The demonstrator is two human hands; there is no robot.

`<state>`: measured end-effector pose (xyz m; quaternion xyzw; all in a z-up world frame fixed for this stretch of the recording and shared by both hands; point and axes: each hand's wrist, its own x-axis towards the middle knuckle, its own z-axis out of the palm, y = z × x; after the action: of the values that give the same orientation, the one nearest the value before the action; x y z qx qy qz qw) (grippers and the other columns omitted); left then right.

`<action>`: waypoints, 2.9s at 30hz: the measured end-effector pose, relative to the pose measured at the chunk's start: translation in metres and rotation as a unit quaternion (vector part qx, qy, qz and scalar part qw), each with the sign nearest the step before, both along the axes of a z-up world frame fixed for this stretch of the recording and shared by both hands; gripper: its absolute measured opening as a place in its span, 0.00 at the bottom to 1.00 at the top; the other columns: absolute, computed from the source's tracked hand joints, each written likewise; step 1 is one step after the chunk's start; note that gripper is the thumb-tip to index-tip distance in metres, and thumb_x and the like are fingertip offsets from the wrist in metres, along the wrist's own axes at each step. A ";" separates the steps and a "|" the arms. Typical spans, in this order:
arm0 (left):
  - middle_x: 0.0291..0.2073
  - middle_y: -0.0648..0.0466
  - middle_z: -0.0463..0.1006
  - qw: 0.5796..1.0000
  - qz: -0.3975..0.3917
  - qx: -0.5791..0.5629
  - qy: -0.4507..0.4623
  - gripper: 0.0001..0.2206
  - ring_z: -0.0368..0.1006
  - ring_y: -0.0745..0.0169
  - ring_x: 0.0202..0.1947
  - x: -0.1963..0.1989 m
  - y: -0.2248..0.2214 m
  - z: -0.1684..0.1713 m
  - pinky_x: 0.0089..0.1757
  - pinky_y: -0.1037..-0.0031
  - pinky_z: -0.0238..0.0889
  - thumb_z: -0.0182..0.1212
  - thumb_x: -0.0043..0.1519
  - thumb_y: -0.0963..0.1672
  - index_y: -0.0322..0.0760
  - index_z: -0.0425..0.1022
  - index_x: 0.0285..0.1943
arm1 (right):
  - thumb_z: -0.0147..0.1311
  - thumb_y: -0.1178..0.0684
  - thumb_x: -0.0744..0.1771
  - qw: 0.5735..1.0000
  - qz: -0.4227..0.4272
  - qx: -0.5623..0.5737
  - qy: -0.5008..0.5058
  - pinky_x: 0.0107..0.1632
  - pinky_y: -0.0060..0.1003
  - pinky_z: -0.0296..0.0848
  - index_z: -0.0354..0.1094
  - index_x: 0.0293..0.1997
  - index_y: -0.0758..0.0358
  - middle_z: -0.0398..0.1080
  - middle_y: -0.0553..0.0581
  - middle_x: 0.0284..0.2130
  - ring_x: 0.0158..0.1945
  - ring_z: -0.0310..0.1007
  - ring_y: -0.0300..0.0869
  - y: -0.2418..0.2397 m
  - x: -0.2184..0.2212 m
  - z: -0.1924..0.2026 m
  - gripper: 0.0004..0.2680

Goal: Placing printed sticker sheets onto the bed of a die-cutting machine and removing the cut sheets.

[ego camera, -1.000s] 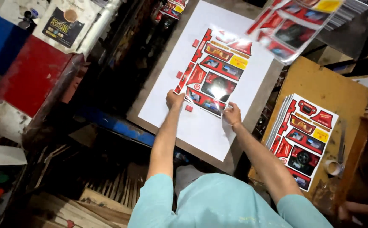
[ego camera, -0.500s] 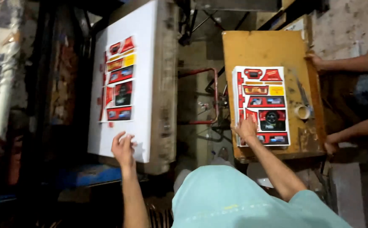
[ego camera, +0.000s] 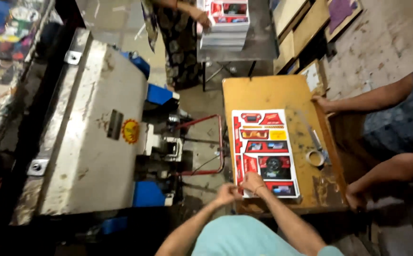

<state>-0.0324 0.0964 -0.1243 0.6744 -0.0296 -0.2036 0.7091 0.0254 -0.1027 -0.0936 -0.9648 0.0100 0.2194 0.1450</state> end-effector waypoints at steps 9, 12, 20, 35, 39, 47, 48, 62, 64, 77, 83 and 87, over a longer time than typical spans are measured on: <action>0.36 0.54 0.84 0.987 0.115 0.029 0.112 0.15 0.80 0.64 0.35 0.019 -0.110 0.052 0.37 0.70 0.74 0.72 0.53 0.43 0.36 0.81 0.49 | 0.67 0.42 0.60 0.970 -0.129 0.199 -0.048 0.52 0.40 0.76 0.74 0.54 0.61 0.78 0.59 0.47 0.50 0.78 0.43 -0.189 -0.025 -0.031 0.21; 0.35 0.51 0.84 0.982 0.167 0.079 0.044 0.15 0.80 0.62 0.35 0.030 -0.101 0.100 0.39 0.67 0.73 0.72 0.53 0.42 0.32 0.80 0.47 | 0.65 0.51 0.64 0.958 -0.180 0.213 -0.063 0.54 0.38 0.71 0.65 0.62 0.70 0.72 0.62 0.51 0.52 0.72 0.45 -0.226 -0.034 -0.065 0.21; 0.43 0.46 0.76 0.884 0.263 0.112 -0.370 0.24 0.72 0.62 0.42 0.059 0.029 0.118 0.41 0.69 0.68 0.76 0.52 0.43 0.24 0.73 0.54 | 0.51 0.63 0.66 0.594 -0.247 0.729 0.234 0.57 0.29 0.71 0.52 0.71 0.67 0.72 0.48 0.53 0.52 0.74 0.33 -0.081 -0.007 0.062 0.23; 0.26 0.49 0.82 0.860 0.493 0.108 0.075 0.10 0.76 0.66 0.24 0.044 0.406 0.065 0.28 0.73 0.70 0.72 0.52 0.41 0.30 0.78 0.38 | 0.56 0.63 0.65 0.854 -0.160 0.492 0.055 0.28 0.31 0.71 0.61 0.62 0.66 0.76 0.55 0.35 0.30 0.73 0.36 0.305 0.095 0.085 0.18; 0.27 0.49 0.83 0.835 0.499 0.128 0.191 0.12 0.79 0.60 0.25 0.081 0.431 0.066 0.29 0.68 0.72 0.74 0.49 0.42 0.33 0.77 0.37 | 0.55 0.64 0.64 0.878 -0.189 0.441 -0.006 0.28 0.33 0.75 0.60 0.61 0.67 0.76 0.56 0.34 0.31 0.75 0.37 0.328 0.120 -0.028 0.18; 0.34 0.45 0.85 0.820 0.505 0.188 0.191 0.17 0.83 0.50 0.35 0.101 0.454 -0.024 0.40 0.61 0.76 0.75 0.43 0.46 0.36 0.79 0.38 | 0.50 0.63 0.64 0.877 -0.050 0.464 0.115 0.32 0.33 0.73 0.58 0.69 0.66 0.77 0.58 0.35 0.32 0.74 0.38 0.290 0.156 -0.061 0.22; 0.34 0.45 0.85 0.826 0.501 0.189 0.176 0.17 0.83 0.50 0.35 0.093 0.458 -0.040 0.40 0.61 0.76 0.75 0.43 0.46 0.36 0.79 0.38 | 0.50 0.63 0.64 0.875 -0.052 0.471 0.100 0.32 0.33 0.73 0.58 0.69 0.66 0.77 0.58 0.35 0.32 0.74 0.38 0.287 0.147 -0.027 0.22; 0.32 0.52 0.81 0.859 0.500 -0.094 -0.049 0.13 0.77 0.68 0.27 -0.022 0.374 0.167 0.24 0.79 0.60 0.65 0.61 0.41 0.31 0.74 0.53 | 0.65 0.27 0.57 0.978 -0.003 -0.211 0.004 0.51 0.51 0.76 0.80 0.38 0.53 0.76 0.64 0.40 0.49 0.75 0.55 0.081 -0.017 0.050 0.21; 0.32 0.52 0.82 0.880 0.467 -0.083 -0.029 0.13 0.78 0.67 0.28 -0.013 0.322 0.198 0.25 0.79 0.63 0.65 0.60 0.42 0.33 0.74 0.53 | 0.66 0.30 0.57 0.982 0.005 -0.191 -0.004 0.50 0.49 0.77 0.80 0.36 0.52 0.76 0.64 0.40 0.48 0.77 0.55 0.065 -0.010 0.041 0.18; 0.42 0.51 0.80 0.988 -0.079 0.128 0.024 0.22 0.75 0.61 0.42 0.011 -0.090 -0.011 0.43 0.71 0.70 0.74 0.54 0.44 0.33 0.78 0.57 | 0.66 0.37 0.58 0.959 -0.041 0.267 0.081 0.48 0.41 0.77 0.78 0.45 0.58 0.80 0.63 0.40 0.45 0.79 0.49 -0.079 0.025 -0.042 0.19; 0.32 0.45 0.83 0.973 0.094 0.131 0.163 0.13 0.82 0.57 0.30 0.033 -0.100 0.121 0.33 0.64 0.76 0.68 0.54 0.43 0.28 0.80 0.45 | 0.67 0.46 0.64 0.962 -0.158 0.214 -0.062 0.51 0.37 0.76 0.74 0.53 0.67 0.79 0.60 0.43 0.47 0.78 0.44 -0.236 -0.013 -0.062 0.18; 0.31 0.51 0.84 0.991 0.080 0.110 -0.006 0.12 0.81 0.63 0.32 0.055 -0.100 0.157 0.37 0.68 0.74 0.69 0.54 0.43 0.34 0.81 0.45 | 0.61 0.52 0.66 0.883 -0.299 0.359 0.047 0.53 0.36 0.75 0.67 0.61 0.66 0.76 0.58 0.47 0.49 0.76 0.42 -0.247 -0.039 -0.066 0.18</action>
<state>0.0229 -0.0040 0.0323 0.7500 0.0424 -0.1439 0.6442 -0.0139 -0.3500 -0.1600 -0.7865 0.2253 0.1995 0.5393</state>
